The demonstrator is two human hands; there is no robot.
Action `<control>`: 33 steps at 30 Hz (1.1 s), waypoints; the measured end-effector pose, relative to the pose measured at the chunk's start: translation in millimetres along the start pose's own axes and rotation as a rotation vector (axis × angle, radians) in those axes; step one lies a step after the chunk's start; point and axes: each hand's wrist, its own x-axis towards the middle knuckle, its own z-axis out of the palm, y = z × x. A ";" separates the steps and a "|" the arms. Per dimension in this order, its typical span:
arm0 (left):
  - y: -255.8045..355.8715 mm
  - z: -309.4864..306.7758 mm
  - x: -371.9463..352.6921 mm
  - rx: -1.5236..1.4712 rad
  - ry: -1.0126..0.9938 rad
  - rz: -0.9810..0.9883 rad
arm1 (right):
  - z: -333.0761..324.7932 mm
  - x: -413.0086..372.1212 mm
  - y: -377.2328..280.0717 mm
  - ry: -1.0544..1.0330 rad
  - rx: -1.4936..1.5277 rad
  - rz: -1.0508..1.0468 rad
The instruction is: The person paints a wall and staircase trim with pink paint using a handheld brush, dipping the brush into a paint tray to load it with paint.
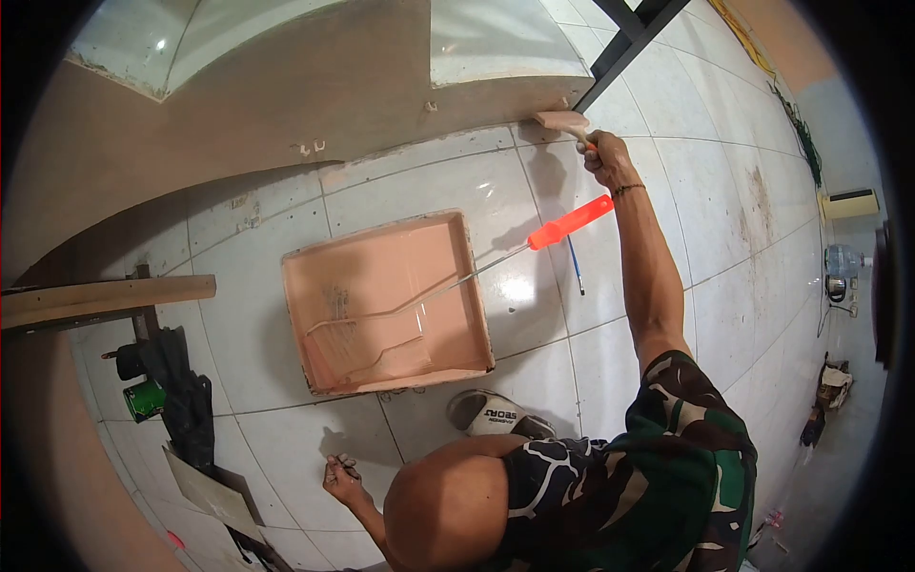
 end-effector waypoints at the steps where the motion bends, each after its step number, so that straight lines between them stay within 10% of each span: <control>1: -0.6 -1.0 -0.4 0.008 0.017 -0.007 | 1.8 -4.0 -1.9 0.023 -0.005 -0.033; 33: -0.5 0.5 1.3 0.002 0.007 -0.020 | 46.1 -64.5 -43.1 -0.013 0.052 -0.123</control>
